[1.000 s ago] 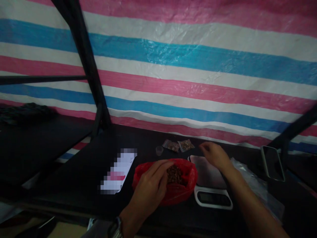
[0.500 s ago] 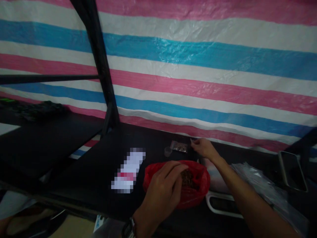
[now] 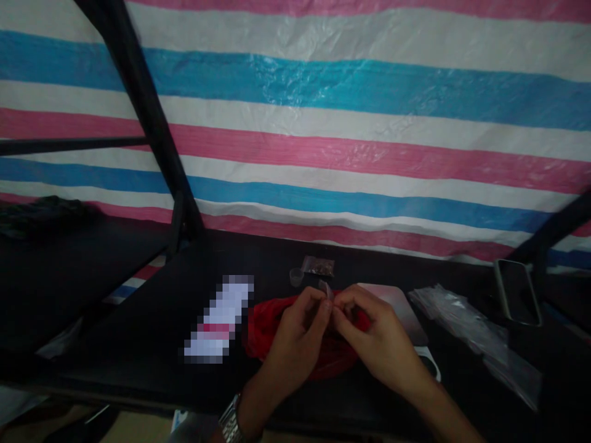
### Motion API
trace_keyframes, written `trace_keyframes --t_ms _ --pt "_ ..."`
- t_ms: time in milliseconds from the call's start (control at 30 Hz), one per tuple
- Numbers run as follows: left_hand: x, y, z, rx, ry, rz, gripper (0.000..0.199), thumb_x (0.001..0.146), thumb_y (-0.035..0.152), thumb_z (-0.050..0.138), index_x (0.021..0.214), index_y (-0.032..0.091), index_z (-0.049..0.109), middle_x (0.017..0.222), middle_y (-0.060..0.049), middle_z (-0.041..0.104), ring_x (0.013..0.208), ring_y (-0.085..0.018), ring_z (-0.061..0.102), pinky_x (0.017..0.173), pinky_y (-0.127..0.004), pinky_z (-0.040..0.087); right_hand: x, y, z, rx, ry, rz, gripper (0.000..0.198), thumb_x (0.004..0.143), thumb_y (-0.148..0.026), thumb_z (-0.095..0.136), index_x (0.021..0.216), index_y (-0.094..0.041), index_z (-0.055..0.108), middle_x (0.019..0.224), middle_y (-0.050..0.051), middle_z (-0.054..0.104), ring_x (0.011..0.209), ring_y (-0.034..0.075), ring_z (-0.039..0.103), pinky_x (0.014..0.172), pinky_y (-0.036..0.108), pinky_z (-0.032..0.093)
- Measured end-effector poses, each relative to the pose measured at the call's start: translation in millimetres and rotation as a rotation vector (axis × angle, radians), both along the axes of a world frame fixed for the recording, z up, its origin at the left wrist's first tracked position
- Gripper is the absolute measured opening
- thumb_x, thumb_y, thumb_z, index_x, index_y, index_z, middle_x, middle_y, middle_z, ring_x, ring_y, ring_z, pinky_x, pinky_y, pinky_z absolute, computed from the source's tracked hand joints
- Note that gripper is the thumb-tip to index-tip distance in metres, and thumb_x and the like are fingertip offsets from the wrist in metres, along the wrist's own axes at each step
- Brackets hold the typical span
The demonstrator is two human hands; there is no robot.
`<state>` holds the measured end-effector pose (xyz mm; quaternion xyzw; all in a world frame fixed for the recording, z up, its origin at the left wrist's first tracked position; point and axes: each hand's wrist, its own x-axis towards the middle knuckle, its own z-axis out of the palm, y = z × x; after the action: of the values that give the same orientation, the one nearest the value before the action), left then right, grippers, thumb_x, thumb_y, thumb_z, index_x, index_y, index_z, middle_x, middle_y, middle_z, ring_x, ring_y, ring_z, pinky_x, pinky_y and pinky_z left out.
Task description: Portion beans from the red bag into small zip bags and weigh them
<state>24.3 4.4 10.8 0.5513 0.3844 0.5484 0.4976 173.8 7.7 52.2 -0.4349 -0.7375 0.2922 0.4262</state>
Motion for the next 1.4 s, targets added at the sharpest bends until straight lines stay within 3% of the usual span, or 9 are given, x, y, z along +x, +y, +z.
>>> trace_keyframes --t_ms 133,233,333,533,667,800,933,1133,1400 --pt "-3 3 -1.2 0.058 0.192 0.059 0.021 0.100 0.034 0.052 0.084 0.022 0.059 0.074 0.004 0.061 0.065 -0.012 0.055 0.061 -0.023 0.045 3 2 -7 0.054 -0.005 -0.079 0.015 0.089 -0.023 0.063 0.074 -0.024 0.064 0.072 -0.001 0.061 0.064 0.015 0.055 0.061 0.026 0.043" --pt "0 3 -2.0 0.120 0.325 0.171 0.018 0.094 0.028 0.053 0.077 0.022 0.055 0.066 0.005 0.056 0.059 -0.012 0.051 0.055 -0.023 0.040 5 4 -10 0.135 -0.005 -0.264 0.014 0.082 -0.019 0.064 0.070 -0.024 0.059 0.069 -0.001 0.060 0.064 0.016 0.055 0.062 0.027 0.043" --pt "4 4 -2.6 0.171 0.398 0.269 0.016 0.090 0.027 0.054 0.074 0.023 0.054 0.062 0.006 0.055 0.055 -0.012 0.052 0.052 -0.023 0.038 8 7 -12 0.104 0.042 -0.356 0.013 0.085 -0.026 0.066 0.073 -0.024 0.063 0.068 -0.001 0.061 0.063 0.017 0.056 0.062 0.029 0.045" --pt "-1 9 -3.3 0.192 0.334 0.265 0.014 0.097 0.026 0.050 0.088 0.023 0.060 0.070 0.004 0.064 0.060 -0.013 0.061 0.056 -0.023 0.046 3 9 -22 -0.321 0.449 -0.213 0.049 0.087 -0.070 0.068 0.101 -0.023 0.067 0.073 0.000 0.069 0.060 0.018 0.063 0.054 0.029 0.049" --pt "-7 10 -3.4 0.273 0.390 0.159 0.015 0.097 0.020 0.048 0.097 0.022 0.063 0.089 -0.001 0.073 0.073 -0.015 0.067 0.065 -0.025 0.053 -3 10 -27 -0.631 0.727 -0.056 0.052 0.085 -0.067 0.073 0.112 -0.022 0.067 0.089 0.005 0.076 0.072 0.021 0.072 0.062 0.033 0.057" --pt "-16 11 -0.9 0.420 0.587 0.303 0.017 0.096 0.015 0.049 0.095 0.023 0.064 0.102 -0.005 0.074 0.096 -0.021 0.069 0.085 -0.033 0.056 -3 15 -24 -0.576 0.872 -0.103 0.051 0.075 -0.047 0.089 0.115 -0.024 0.068 0.097 0.003 0.079 0.087 0.020 0.075 0.079 0.033 0.060" --pt "-30 10 -1.1 0.487 0.726 0.344 0.017 0.097 0.014 0.051 0.101 0.022 0.065 0.106 -0.006 0.074 0.102 -0.022 0.068 0.091 -0.037 0.057 -2 17 -22 -0.531 0.893 -0.128 0.057 0.072 -0.041 0.093 0.121 -0.026 0.066 0.101 0.001 0.081 0.089 0.017 0.075 0.083 0.032 0.059" --pt "-38 4 -7.5 0.541 0.847 0.355 0.016 0.101 0.015 0.051 0.101 0.022 0.065 0.108 -0.006 0.074 0.100 -0.022 0.068 0.086 -0.036 0.056 -6 17 -23 -0.492 0.876 -0.108 0.051 0.075 -0.043 0.090 0.118 -0.026 0.068 0.106 0.002 0.080 0.097 0.020 0.075 0.085 0.034 0.062" --pt "-45 -14 2.2 0.553 1.129 0.402 0.015 0.100 0.029 0.055 0.092 0.022 0.064 0.083 -0.005 0.075 0.076 -0.027 0.067 0.073 -0.044 0.045 -5 23 -28 -0.437 0.832 -0.214 0.050 0.070 -0.037 0.092 0.110 -0.025 0.065 0.095 -0.002 0.077 0.089 0.018 0.074 0.080 0.032 0.063"
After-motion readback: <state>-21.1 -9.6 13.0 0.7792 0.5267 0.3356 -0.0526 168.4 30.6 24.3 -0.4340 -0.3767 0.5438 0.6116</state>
